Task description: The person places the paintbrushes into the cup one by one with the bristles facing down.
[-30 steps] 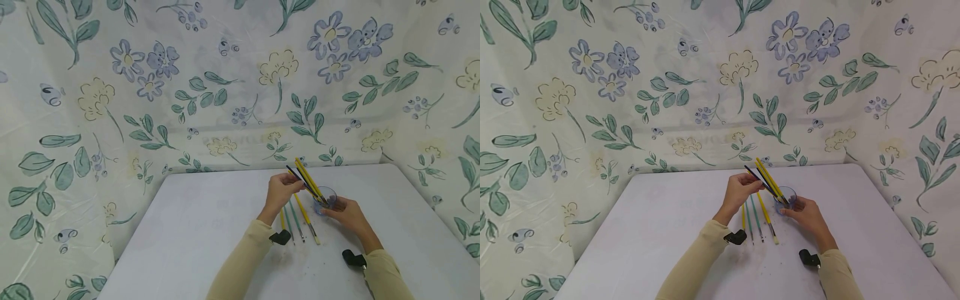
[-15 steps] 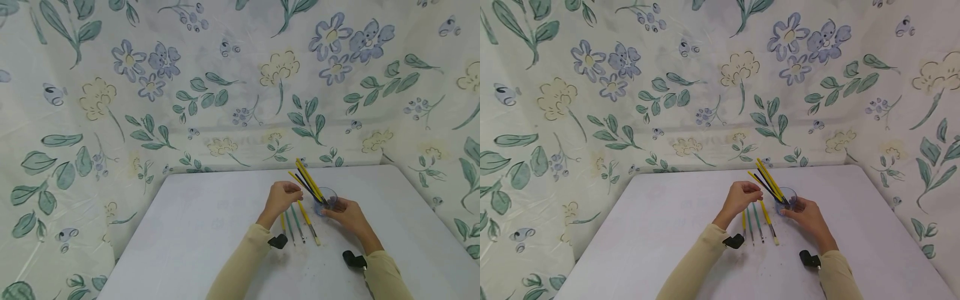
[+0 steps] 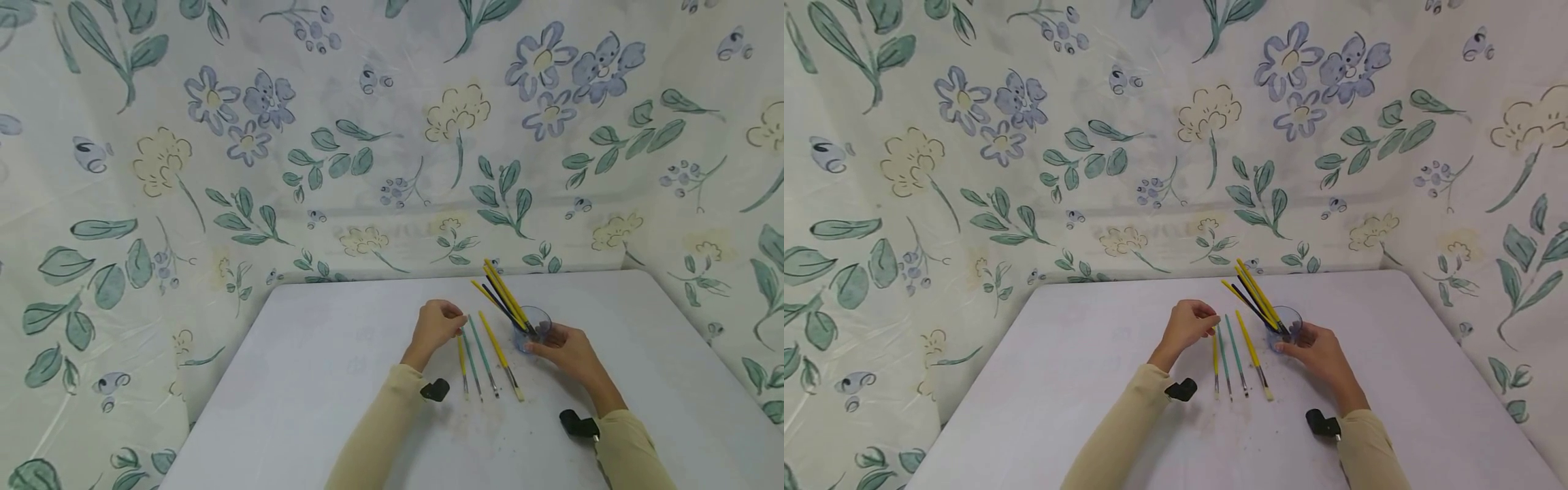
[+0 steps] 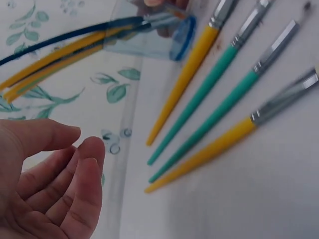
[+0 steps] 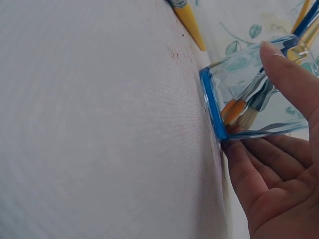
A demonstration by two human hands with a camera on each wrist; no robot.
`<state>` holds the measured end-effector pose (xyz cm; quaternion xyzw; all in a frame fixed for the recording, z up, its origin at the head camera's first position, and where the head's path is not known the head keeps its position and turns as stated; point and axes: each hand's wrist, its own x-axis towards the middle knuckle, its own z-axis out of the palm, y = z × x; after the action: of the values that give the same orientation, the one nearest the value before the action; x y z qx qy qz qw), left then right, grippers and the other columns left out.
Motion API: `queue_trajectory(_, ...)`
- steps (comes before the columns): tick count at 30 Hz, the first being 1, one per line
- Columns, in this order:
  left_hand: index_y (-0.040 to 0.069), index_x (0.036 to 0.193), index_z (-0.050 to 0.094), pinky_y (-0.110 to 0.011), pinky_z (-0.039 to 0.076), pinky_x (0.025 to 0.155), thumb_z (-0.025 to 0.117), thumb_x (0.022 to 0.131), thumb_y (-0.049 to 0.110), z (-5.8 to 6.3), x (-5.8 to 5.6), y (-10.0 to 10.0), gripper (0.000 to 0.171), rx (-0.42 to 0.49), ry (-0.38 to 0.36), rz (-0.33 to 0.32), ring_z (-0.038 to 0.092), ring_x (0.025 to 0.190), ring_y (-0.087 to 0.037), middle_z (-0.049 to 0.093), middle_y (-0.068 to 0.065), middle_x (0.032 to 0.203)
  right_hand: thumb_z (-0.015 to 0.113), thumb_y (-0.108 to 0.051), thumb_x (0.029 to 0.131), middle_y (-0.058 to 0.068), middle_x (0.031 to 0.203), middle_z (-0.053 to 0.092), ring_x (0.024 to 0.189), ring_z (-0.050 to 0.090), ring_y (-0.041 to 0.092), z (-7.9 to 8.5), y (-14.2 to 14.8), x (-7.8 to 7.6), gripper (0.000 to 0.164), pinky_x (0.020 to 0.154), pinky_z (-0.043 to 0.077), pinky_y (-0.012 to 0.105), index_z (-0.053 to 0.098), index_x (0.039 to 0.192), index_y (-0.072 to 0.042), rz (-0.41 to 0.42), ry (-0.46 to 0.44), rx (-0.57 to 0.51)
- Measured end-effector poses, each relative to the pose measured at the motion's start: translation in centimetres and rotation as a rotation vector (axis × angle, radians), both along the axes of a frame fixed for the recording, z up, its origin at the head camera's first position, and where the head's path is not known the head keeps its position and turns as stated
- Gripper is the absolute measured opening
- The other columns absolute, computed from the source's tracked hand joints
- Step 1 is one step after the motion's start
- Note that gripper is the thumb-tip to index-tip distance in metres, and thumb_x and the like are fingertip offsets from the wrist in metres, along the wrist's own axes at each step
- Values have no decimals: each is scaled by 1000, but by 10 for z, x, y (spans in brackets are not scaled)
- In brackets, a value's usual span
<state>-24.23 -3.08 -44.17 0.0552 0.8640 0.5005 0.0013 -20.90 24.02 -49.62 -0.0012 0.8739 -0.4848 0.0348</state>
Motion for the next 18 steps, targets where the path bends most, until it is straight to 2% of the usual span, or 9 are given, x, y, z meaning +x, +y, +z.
queue_trajectory(7, 3, 91, 71, -19, 52, 53, 73, 86, 15, -11, -3, -11, 13, -78, -88, 67, 65, 58, -10, 74, -8, 79, 76, -50, 81, 24, 137, 59, 128, 57, 40, 1, 0, 0, 79, 105, 49, 50, 53, 136, 1, 2, -2, 6)
queue_trajectory(11, 4, 91, 72, -19, 51, 54, 74, 86, 19, -18, -4, -12, 16, -150, -149, 82, 64, 59, -10, 72, -5, 74, 76, -50, 81, 23, 136, 59, 127, 57, 40, 1, 0, -1, 77, 105, 50, 50, 54, 135, 0, 1, 2, 12)
queue_trajectory(18, 5, 88, 73, -19, 47, 56, 76, 84, 21, -24, -5, -9, 16, -255, -196, 94, 62, 60, -10, 69, -2, 66, 76, -51, 80, 24, 139, 57, 129, 55, 41, 1, -1, 0, 81, 106, 48, 50, 52, 137, 1, -5, -7, 12)
